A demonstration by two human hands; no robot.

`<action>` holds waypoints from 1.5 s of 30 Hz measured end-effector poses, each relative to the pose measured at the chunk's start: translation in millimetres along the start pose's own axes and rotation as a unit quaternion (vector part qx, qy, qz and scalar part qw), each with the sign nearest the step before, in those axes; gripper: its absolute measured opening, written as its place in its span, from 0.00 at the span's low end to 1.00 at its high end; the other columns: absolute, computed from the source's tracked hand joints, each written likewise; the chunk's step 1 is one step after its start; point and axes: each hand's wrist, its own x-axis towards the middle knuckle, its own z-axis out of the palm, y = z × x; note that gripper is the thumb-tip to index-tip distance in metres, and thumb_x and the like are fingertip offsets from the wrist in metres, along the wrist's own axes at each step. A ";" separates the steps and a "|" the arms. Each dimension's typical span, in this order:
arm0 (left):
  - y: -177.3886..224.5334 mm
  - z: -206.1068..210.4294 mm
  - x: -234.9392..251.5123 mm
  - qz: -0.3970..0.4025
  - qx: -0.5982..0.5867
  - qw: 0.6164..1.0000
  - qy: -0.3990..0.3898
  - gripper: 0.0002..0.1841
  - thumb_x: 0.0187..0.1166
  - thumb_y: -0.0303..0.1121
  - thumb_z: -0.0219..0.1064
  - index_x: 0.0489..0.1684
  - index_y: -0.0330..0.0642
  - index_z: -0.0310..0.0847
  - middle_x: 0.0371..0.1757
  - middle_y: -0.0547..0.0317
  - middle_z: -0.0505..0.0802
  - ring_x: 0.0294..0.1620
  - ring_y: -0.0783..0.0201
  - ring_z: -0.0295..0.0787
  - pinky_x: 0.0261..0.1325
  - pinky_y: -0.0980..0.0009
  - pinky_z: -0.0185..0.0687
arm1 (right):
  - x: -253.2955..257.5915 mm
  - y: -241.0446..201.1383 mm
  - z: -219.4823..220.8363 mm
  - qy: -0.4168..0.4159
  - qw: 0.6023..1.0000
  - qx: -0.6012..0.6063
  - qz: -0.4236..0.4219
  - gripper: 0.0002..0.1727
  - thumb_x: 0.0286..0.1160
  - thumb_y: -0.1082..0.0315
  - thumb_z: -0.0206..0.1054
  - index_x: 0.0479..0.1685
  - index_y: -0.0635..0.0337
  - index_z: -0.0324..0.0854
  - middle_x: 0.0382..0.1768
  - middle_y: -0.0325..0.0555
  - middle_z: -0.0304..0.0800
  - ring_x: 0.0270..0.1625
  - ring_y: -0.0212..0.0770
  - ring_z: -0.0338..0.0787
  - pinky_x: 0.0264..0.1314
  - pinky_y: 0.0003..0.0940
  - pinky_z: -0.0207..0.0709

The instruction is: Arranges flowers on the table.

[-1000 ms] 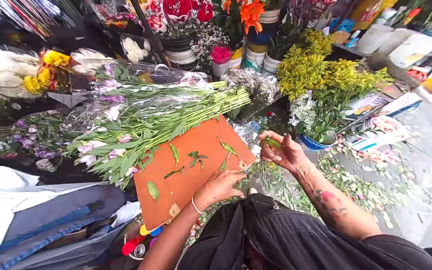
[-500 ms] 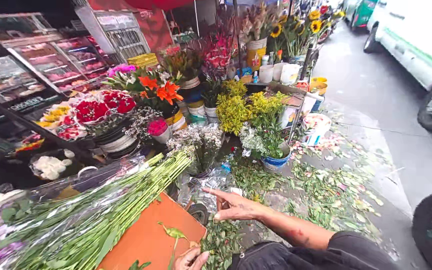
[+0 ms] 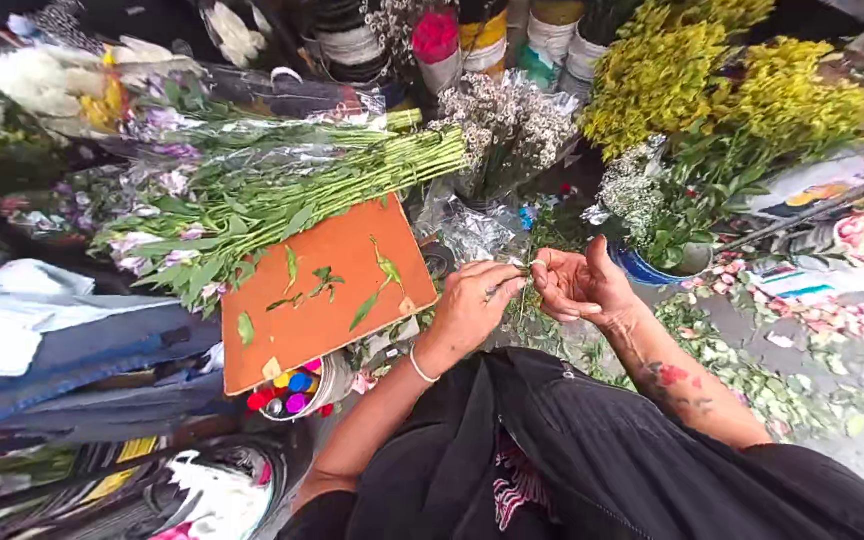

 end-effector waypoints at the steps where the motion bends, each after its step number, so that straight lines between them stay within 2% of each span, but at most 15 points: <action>1: 0.6 2.9 -0.8 0.009 0.013 1.000 0.006 0.09 0.80 0.29 0.68 0.43 0.32 0.94 0.42 0.49 0.97 0.48 0.62 0.95 0.62 0.66 0.86 | 2.0 0.4 -5.2 -0.013 1.000 -0.018 0.007 0.36 0.66 0.19 0.55 0.45 0.43 0.79 0.22 0.26 0.80 0.14 0.19 0.73 0.15 0.14 0.62; 5: -6.7 9.2 -3.4 -0.012 0.063 0.998 0.022 0.10 0.80 0.29 0.67 0.42 0.32 0.93 0.40 0.49 0.97 0.44 0.62 0.95 0.57 0.68 0.88 | 9.1 0.6 -23.8 -0.035 0.995 -0.094 0.031 0.35 0.72 0.23 0.54 0.50 0.46 0.77 0.21 0.26 0.82 0.14 0.15 0.71 0.15 0.11 0.59; 8: -11.3 10.6 -3.0 -0.047 0.063 0.997 -0.007 0.11 0.83 0.32 0.65 0.44 0.32 0.90 0.40 0.49 0.95 0.40 0.65 0.92 0.51 0.72 0.87 | 13.7 2.4 -32.9 -0.056 0.990 -0.116 0.052 0.34 0.72 0.24 0.55 0.47 0.47 0.76 0.20 0.24 0.78 0.12 0.14 0.68 0.12 0.09 0.55; 12: -34.4 17.2 -8.0 -0.069 -0.017 0.997 -0.004 0.12 0.84 0.30 0.63 0.38 0.29 0.87 0.34 0.53 0.89 0.34 0.74 0.85 0.42 0.80 0.82 | 15.9 6.6 -45.5 -0.082 0.996 -0.032 0.028 0.33 0.72 0.24 0.55 0.46 0.45 0.77 0.22 0.26 0.79 0.15 0.17 0.72 0.16 0.11 0.62; 14: -50.8 21.0 -17.3 -0.082 0.058 0.994 -0.031 0.11 0.80 0.30 0.64 0.35 0.31 0.88 0.32 0.51 0.90 0.33 0.68 0.84 0.42 0.74 0.81 | 14.6 6.7 -52.5 -0.074 0.997 0.008 0.001 0.32 0.72 0.24 0.55 0.46 0.43 0.78 0.24 0.26 0.80 0.17 0.19 0.74 0.17 0.14 0.64; 15: -54.5 21.4 -21.5 -0.104 0.124 0.983 -0.089 0.09 0.77 0.29 0.64 0.38 0.33 0.90 0.36 0.48 0.92 0.34 0.60 0.88 0.45 0.64 0.83 | 12.8 7.0 -55.5 -0.067 0.998 0.017 -0.004 0.32 0.71 0.24 0.56 0.45 0.43 0.78 0.24 0.26 0.80 0.17 0.20 0.74 0.17 0.15 0.65; 16: -53.4 19.8 -22.3 -0.142 0.167 0.959 -0.180 0.11 0.76 0.28 0.66 0.50 0.34 0.89 0.49 0.43 0.93 0.43 0.49 0.91 0.54 0.48 0.80 | 11.3 7.7 -57.9 -0.066 0.998 0.020 -0.004 0.32 0.71 0.24 0.56 0.45 0.43 0.79 0.24 0.26 0.80 0.17 0.20 0.74 0.17 0.14 0.65; 17: -49.9 18.0 -19.0 -0.175 0.186 0.930 -0.263 0.20 0.74 0.26 0.69 0.67 0.37 0.84 0.68 0.41 0.87 0.54 0.43 0.90 0.61 0.38 0.76 | 10.2 9.1 -59.4 -0.068 0.998 0.020 0.001 0.33 0.71 0.24 0.56 0.44 0.44 0.79 0.23 0.26 0.80 0.16 0.19 0.74 0.17 0.14 0.64; 18: -45.4 17.5 -15.9 -0.189 0.188 0.916 -0.298 0.30 0.73 0.26 0.72 0.79 0.40 0.75 0.80 0.41 0.79 0.56 0.41 0.89 0.63 0.36 0.74 | 8.8 11.3 -60.3 -0.072 0.997 0.018 0.008 0.33 0.71 0.24 0.56 0.43 0.45 0.80 0.21 0.26 0.80 0.16 0.19 0.74 0.17 0.13 0.64; 19: -41.3 17.1 -14.7 -0.176 0.177 0.930 -0.269 0.31 0.73 0.27 0.72 0.81 0.39 0.74 0.80 0.41 0.79 0.54 0.44 0.90 0.61 0.41 0.79 | 7.8 12.9 -61.0 -0.078 0.997 0.011 0.015 0.34 0.72 0.24 0.56 0.42 0.46 0.80 0.20 0.26 0.79 0.15 0.18 0.74 0.17 0.13 0.63; 22: -30.4 17.2 -6.7 -0.062 0.135 0.987 -0.061 0.14 0.82 0.34 0.67 0.56 0.34 0.90 0.53 0.46 0.96 0.49 0.56 0.94 0.60 0.58 0.85 | 8.5 12.7 -60.2 -0.085 0.996 -0.032 0.026 0.34 0.72 0.23 0.54 0.42 0.46 0.80 0.20 0.24 0.78 0.16 0.16 0.72 0.16 0.11 0.61; 26: -32.5 19.4 -3.6 0.094 0.179 0.979 -0.009 0.10 0.83 0.29 0.65 0.44 0.34 0.92 0.42 0.49 0.97 0.48 0.57 0.95 0.68 0.59 0.78 | 11.2 13.1 -58.6 -0.091 0.995 -0.038 0.035 0.34 0.72 0.24 0.55 0.42 0.47 0.79 0.20 0.25 0.77 0.16 0.17 0.72 0.16 0.12 0.60; 30: -36.6 19.2 -6.2 0.152 0.213 0.965 0.018 0.09 0.83 0.28 0.65 0.42 0.32 0.90 0.39 0.47 0.96 0.43 0.57 0.94 0.66 0.61 0.79 | 13.9 15.6 -57.6 -0.082 0.994 -0.045 0.057 0.36 0.72 0.23 0.54 0.43 0.49 0.78 0.19 0.26 0.77 0.14 0.17 0.71 0.15 0.11 0.60; 40: -41.8 14.2 -12.0 0.149 0.213 0.966 -0.007 0.09 0.82 0.24 0.63 0.42 0.31 0.91 0.40 0.46 0.97 0.44 0.56 0.95 0.66 0.61 0.81 | 15.6 28.0 -53.6 -0.075 0.995 0.007 0.071 0.36 0.70 0.22 0.53 0.45 0.48 0.77 0.22 0.27 0.78 0.16 0.18 0.74 0.17 0.12 0.63; 45: -43.0 15.1 -15.1 0.171 0.227 0.959 0.011 0.08 0.80 0.24 0.65 0.37 0.32 0.91 0.34 0.47 0.96 0.38 0.57 0.94 0.61 0.63 0.82 | 17.2 34.5 -50.2 -0.076 0.995 0.014 0.069 0.34 0.72 0.23 0.53 0.43 0.46 0.76 0.23 0.28 0.79 0.18 0.20 0.76 0.18 0.14 0.65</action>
